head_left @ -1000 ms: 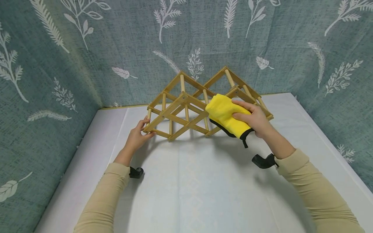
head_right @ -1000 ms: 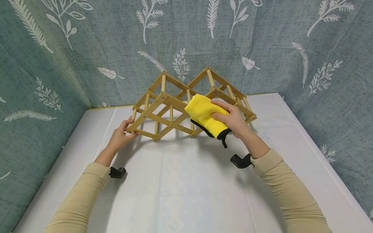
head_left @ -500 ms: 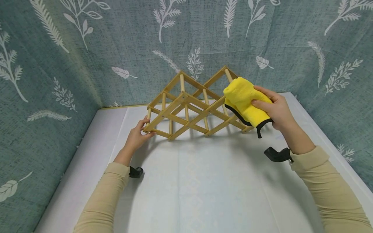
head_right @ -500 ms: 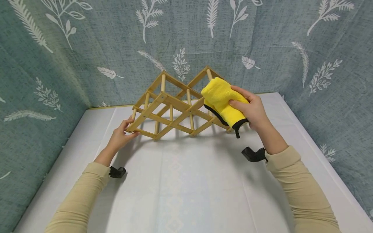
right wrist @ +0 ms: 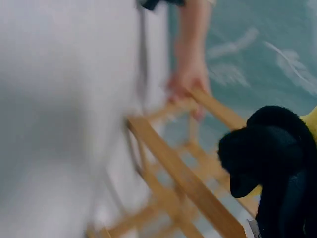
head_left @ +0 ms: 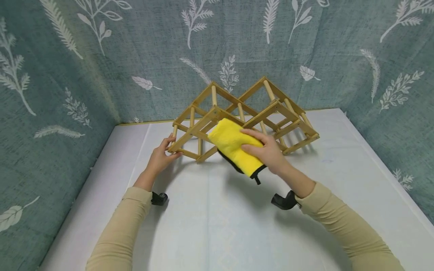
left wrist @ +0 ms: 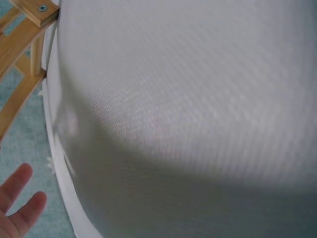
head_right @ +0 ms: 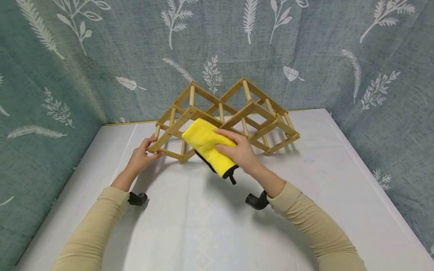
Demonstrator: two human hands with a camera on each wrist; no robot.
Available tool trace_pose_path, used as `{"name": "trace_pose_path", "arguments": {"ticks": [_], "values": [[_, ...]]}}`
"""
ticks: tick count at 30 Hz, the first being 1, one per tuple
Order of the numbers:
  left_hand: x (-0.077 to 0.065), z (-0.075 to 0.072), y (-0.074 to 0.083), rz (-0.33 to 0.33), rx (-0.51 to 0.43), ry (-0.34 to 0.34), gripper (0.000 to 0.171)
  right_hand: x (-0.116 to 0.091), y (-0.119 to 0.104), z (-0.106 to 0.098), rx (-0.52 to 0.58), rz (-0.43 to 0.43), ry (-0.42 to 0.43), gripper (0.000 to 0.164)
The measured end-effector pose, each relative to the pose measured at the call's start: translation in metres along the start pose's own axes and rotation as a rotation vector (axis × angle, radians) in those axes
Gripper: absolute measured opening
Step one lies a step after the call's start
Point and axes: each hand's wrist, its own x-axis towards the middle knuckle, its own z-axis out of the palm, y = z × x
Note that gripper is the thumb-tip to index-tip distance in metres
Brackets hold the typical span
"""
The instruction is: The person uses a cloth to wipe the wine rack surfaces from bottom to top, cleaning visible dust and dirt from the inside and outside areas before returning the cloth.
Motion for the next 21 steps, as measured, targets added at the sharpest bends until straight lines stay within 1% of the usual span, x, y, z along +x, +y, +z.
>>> {"name": "trace_pose_path", "arguments": {"ticks": [3, 6, 10, 13, 15, 18, 21], "values": [[0.0, -0.001, 0.001, -0.001, 0.004, -0.001, 0.063, 0.014, 0.013, 0.032, -0.017, 0.054, -0.09, 0.046], [-0.001, -0.001, 0.002, -0.004, 0.007, -0.007, 0.062, 0.027, 0.019, 0.059, -0.027, 0.079, -0.141, 0.044], [-0.002, -0.001, 0.004, -0.003, 0.024, -0.006, 0.061, 0.043, 0.022, 0.079, -0.04, 0.079, -0.183, 0.043], [-0.002, -0.001, 0.004, -0.003, 0.033, -0.001, 0.06, 0.052, 0.021, 0.084, -0.018, 0.087, -0.196, 0.043], [-0.002, -0.001, 0.004, -0.004, 0.032, -0.002, 0.061, 0.056, 0.019, 0.083, 0.016, 0.112, -0.182, 0.043], [-0.003, -0.001, 0.003, -0.003, 0.03, -0.007, 0.061, 0.057, 0.014, 0.078, 0.098, 0.145, -0.142, 0.043], [-0.002, -0.001, 0.003, 0.0, 0.021, -0.007, 0.062, 0.055, 0.007, 0.067, 0.172, 0.138, -0.074, 0.043]]}}
